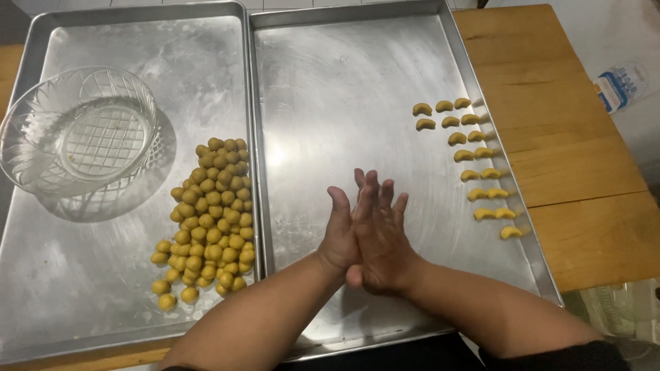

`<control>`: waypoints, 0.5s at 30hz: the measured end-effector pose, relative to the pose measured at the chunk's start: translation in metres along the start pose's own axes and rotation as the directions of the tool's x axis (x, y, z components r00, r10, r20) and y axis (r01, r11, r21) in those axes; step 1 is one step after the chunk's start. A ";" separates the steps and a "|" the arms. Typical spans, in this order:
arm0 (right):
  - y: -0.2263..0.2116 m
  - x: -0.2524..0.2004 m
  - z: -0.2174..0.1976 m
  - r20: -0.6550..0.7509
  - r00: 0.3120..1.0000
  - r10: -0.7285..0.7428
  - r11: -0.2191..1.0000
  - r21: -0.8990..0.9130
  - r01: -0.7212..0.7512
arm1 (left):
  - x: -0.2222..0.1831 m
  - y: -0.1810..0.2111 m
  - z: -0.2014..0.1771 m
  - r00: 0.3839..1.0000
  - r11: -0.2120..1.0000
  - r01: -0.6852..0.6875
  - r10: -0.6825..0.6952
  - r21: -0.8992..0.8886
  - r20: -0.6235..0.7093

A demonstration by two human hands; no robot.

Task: The person is taking small balls of dough, rolling them between their hands to smooth them, and then shaping them into crescent shapes on a metal baking tray.

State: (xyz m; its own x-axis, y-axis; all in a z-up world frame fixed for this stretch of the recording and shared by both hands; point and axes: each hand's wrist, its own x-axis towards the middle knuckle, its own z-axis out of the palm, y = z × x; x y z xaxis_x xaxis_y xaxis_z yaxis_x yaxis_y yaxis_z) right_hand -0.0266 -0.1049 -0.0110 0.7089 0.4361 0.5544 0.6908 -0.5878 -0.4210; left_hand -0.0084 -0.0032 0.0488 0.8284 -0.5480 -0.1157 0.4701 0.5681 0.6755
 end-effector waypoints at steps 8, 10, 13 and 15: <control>0.027 0.027 -0.044 0.079 0.917 0.392 0.919 0.022 -0.394 | 0.014 -0.045 -0.042 0.987 0.966 0.020 0.022 -0.257 0.162; 0.027 0.025 -0.058 0.104 0.918 0.383 0.913 0.111 -0.393 | 0.017 -0.045 -0.046 0.981 0.901 0.069 0.016 -0.429 0.191; 0.033 0.022 -0.073 0.065 0.953 0.296 0.907 0.292 -0.302 | 0.017 -0.029 -0.042 0.973 0.829 0.123 0.006 -0.545 0.229; 0.016 0.025 -0.088 -0.042 0.936 0.349 0.902 0.287 -0.323 | 0.016 -0.025 -0.044 0.990 0.759 0.125 -0.049 -0.639 0.136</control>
State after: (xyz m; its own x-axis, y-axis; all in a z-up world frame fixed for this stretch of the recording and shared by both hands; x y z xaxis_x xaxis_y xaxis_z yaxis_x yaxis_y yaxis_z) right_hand -0.0098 -0.1630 0.0592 0.8987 0.1745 0.4023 0.4346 -0.4754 -0.7649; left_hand 0.0067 0.0002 -0.0020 0.7553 -0.6536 -0.0490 0.6552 0.7547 0.0331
